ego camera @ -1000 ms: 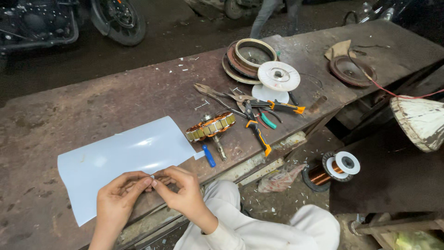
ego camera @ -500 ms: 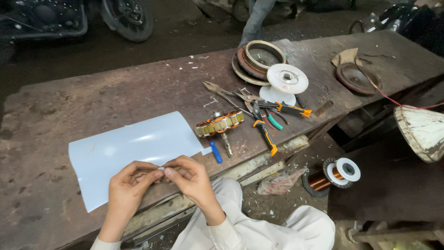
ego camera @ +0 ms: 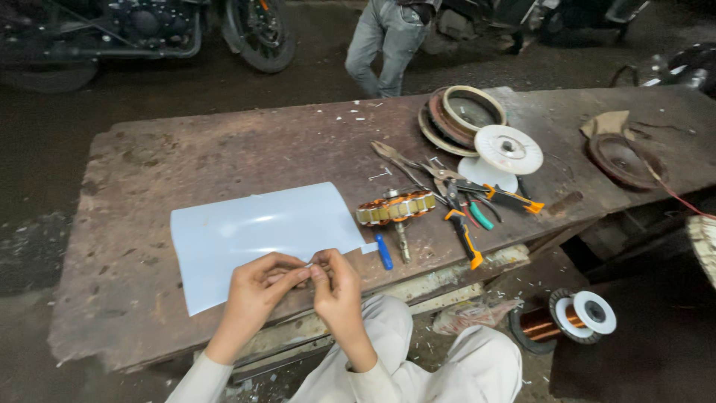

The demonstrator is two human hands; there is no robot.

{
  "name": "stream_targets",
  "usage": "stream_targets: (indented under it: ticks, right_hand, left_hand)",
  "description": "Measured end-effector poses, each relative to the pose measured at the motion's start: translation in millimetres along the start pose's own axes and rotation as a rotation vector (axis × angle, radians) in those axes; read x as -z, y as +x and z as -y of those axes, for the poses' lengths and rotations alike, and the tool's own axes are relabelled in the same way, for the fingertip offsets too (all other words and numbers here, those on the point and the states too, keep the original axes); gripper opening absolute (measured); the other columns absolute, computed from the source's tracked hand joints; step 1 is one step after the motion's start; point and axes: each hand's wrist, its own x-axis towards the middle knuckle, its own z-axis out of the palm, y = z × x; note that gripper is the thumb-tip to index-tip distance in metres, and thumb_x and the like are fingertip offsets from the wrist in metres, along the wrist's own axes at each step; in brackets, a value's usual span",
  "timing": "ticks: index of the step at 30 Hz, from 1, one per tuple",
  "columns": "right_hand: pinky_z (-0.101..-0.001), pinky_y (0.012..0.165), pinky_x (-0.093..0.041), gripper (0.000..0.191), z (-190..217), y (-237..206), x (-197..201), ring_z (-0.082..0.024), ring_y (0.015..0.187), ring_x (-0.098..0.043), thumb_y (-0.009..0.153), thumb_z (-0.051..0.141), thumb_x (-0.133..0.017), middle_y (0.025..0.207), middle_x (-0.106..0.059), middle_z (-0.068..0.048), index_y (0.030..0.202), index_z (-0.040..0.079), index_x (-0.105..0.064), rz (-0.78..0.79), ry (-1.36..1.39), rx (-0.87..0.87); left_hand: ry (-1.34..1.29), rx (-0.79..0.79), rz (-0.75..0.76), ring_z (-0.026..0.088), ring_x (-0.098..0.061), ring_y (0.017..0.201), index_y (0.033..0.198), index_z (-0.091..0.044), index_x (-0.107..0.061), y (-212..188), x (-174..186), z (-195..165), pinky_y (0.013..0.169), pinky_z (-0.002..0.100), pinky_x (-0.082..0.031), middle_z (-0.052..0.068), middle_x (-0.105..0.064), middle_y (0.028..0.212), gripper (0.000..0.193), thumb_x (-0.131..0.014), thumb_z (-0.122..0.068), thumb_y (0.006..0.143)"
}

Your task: The person cuts small strips of white material using scissors and inserts them into slots on a copper-wound stator. They use a blue-handled tool to press the strips into place and repeat the process for multiple slots.

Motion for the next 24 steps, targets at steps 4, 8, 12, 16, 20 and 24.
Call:
stream_targets:
  ticks: [4,8,12,16,20,24]
  right_hand:
    - [-0.0236,0.070,-0.053,0.008,-2,3,5,-0.008,0.081,-0.064,0.100,0.002,-0.061,0.093,-0.067,-0.006,0.105,-0.005,-0.063,0.043,0.091,0.030]
    - [-0.0253,0.075,-0.053,0.015,-6,13,12,-0.009,0.083,-0.063,0.100,0.006,-0.064,0.097,-0.069,-0.006,0.110,-0.004,-0.066,0.112,0.232,-0.023]
    - [-0.0263,0.078,-0.055,0.018,-11,18,22,-0.011,0.087,-0.068,0.098,0.009,-0.065,0.098,-0.072,-0.007,0.111,-0.003,-0.067,0.155,0.270,-0.061]
    - [-0.0266,0.077,-0.054,0.019,-17,19,25,-0.012,0.086,-0.067,0.098,0.010,-0.066,0.097,-0.072,-0.007,0.110,-0.004,-0.066,0.149,0.244,-0.054]
    - [-0.0260,0.077,-0.053,0.017,-23,23,25,-0.011,0.085,-0.065,0.098,0.010,-0.066,0.093,-0.070,-0.007,0.109,-0.003,-0.066,0.133,0.201,-0.045]
    - [-0.0252,0.076,-0.053,0.014,-28,23,23,-0.010,0.085,-0.064,0.098,0.009,-0.065,0.093,-0.069,-0.006,0.106,-0.003,-0.064,0.109,0.158,-0.008]
  left_hand:
    - [0.006,0.039,-0.023,0.015,-0.076,0.084,0.102,0.006,-0.073,0,-2,-4,0.075,0.029,-0.063,0.011,-0.079,0.092,0.020,-0.075,-0.007,0.087]
    - [-0.010,-0.035,-0.030,0.015,-0.076,0.085,0.102,0.006,-0.072,7,-4,-5,0.076,0.028,-0.063,0.012,-0.078,0.092,0.021,-0.076,-0.008,0.088]
    - [-0.044,-0.068,-0.010,0.015,-0.076,0.085,0.103,0.006,-0.071,9,-7,-1,0.076,0.028,-0.062,0.011,-0.078,0.092,0.020,-0.074,-0.008,0.089]
    - [-0.043,-0.075,-0.001,0.015,-0.076,0.081,0.102,0.006,-0.071,13,-9,1,0.073,0.028,-0.062,0.012,-0.077,0.089,0.018,-0.073,-0.008,0.091]
    - [-0.058,-0.090,-0.002,0.014,-0.074,0.080,0.101,0.005,-0.072,14,-11,2,0.072,0.028,-0.062,0.010,-0.076,0.090,0.017,-0.073,-0.008,0.091]
    - [-0.041,-0.110,0.007,0.013,-0.073,0.078,0.101,0.006,-0.072,15,-14,2,0.070,0.027,-0.062,0.009,-0.075,0.088,0.016,-0.072,-0.007,0.092]
